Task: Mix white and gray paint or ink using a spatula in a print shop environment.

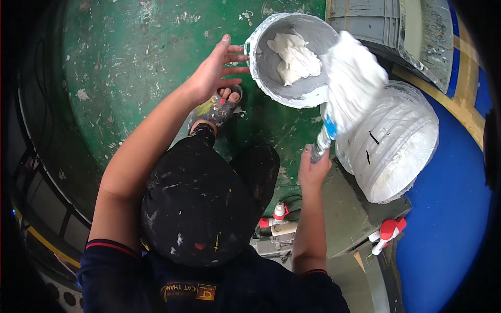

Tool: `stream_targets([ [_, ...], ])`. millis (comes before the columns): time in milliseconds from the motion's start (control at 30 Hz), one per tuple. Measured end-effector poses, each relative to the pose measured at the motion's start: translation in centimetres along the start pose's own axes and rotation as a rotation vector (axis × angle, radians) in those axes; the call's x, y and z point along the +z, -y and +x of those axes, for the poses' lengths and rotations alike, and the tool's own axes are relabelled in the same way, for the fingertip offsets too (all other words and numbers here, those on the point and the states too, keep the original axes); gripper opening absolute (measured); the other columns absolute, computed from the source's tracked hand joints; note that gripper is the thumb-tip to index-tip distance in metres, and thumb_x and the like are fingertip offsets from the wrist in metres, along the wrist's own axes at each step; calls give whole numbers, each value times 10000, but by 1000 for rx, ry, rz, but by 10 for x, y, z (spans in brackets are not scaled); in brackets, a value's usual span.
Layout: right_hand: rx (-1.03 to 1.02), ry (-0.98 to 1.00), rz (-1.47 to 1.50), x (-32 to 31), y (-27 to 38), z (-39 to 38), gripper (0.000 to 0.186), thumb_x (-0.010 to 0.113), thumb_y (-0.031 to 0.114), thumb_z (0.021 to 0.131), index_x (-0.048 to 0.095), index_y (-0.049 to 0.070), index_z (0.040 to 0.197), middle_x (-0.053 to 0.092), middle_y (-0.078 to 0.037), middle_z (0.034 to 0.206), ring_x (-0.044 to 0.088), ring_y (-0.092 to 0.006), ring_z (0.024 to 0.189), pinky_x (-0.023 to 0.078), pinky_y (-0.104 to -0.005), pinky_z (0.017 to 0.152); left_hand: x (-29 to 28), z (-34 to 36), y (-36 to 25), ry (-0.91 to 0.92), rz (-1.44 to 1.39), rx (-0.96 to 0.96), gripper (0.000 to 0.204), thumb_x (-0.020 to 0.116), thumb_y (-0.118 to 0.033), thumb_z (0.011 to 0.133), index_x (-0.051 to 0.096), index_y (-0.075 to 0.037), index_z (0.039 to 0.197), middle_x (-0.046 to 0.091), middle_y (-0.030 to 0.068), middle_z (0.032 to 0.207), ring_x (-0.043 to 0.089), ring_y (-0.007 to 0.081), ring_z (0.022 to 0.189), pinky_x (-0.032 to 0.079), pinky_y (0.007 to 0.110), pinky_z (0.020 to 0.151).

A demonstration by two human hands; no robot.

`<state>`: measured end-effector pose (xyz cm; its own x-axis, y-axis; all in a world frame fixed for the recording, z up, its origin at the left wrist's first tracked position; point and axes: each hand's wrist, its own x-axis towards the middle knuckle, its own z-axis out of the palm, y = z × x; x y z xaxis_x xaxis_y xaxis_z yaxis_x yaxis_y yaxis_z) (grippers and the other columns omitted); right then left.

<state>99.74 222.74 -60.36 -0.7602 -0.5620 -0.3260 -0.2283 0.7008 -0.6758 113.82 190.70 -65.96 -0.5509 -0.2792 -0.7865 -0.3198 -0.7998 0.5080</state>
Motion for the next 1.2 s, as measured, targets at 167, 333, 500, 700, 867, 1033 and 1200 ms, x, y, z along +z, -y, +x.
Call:
stream_targets([
  [167, 94, 83, -134, 26, -28, 23, 248, 645, 211, 965, 546, -12, 1006, 648, -238, 763, 630, -470, 684, 488, -488, 637, -14, 2, 12, -107, 48, -6, 781, 294, -675, 1050, 411, -45, 1496, 527, 160, 1460, 544, 300, 1314, 415, 470, 1109],
  [333, 166, 124, -181, 20, -32, 22, 236, 644, 189, 954, 537, -13, 1014, 660, -239, 798, 653, -482, 768, 498, -501, 688, -58, -5, 44, -238, 152, -40, 743, 310, -647, 1060, 430, -47, 1483, 580, 137, 1417, 580, 279, 1270, 443, 462, 1080],
  [500, 103, 102, -125, 18, -29, 11, 233, 655, 179, 943, 550, -17, 1012, 665, -228, 784, 648, -469, 726, 502, -484, 670, -110, -16, 71, -392, 204, -83, 709, 354, -625, 1058, 447, -51, 1463, 615, 134, 1346, 617, 271, 1197, 476, 451, 1015],
  [700, 120, 6, -30, 16, -1, 14, 218, 653, 156, 934, 557, -13, 1032, 681, -216, 791, 685, -440, 735, 517, -457, 651, -156, -29, 93, -471, 275, -147, 680, 424, -602, 1044, 461, -59, 1453, 642, 109, 1300, 646, 210, 1093, 495, 378, 887],
  [867, 53, 21, -84, 35, -43, 23, 193, 633, 158, 974, 538, -10, 971, 584, -139, 668, 568, -248, 555, 457, -398, 573, -189, -34, 121, -476, 566, -212, 644, 496, -562, 1034, 465, -72, 1451, 677, 74, 1211, 659, 185, 1016, 508, 346, 818],
  [1033, 64, 66, -160, 26, -45, 20, 207, 641, 165, 971, 534, -11, 957, 587, -142, 676, 573, -260, 563, 457, -399, 584, -193, -34, 129, -448, 627, -187, 595, 524, -514, 1038, 502, -31, 1385, 695, 118, 1176, 680, 193, 980, 527, 349, 795],
  [1200, 90, 44, -90, 16, -7, 12, 266, 684, 154, 928, 559, -53, 1039, 653, -207, 746, 656, -402, 660, 509, -434, 645, -201, -37, 134, -471, 660, -128, 555, 546, -461, 1039, 539, 15, 1324, 715, 165, 1126, 700, 213, 948, 538, 359, 841],
])
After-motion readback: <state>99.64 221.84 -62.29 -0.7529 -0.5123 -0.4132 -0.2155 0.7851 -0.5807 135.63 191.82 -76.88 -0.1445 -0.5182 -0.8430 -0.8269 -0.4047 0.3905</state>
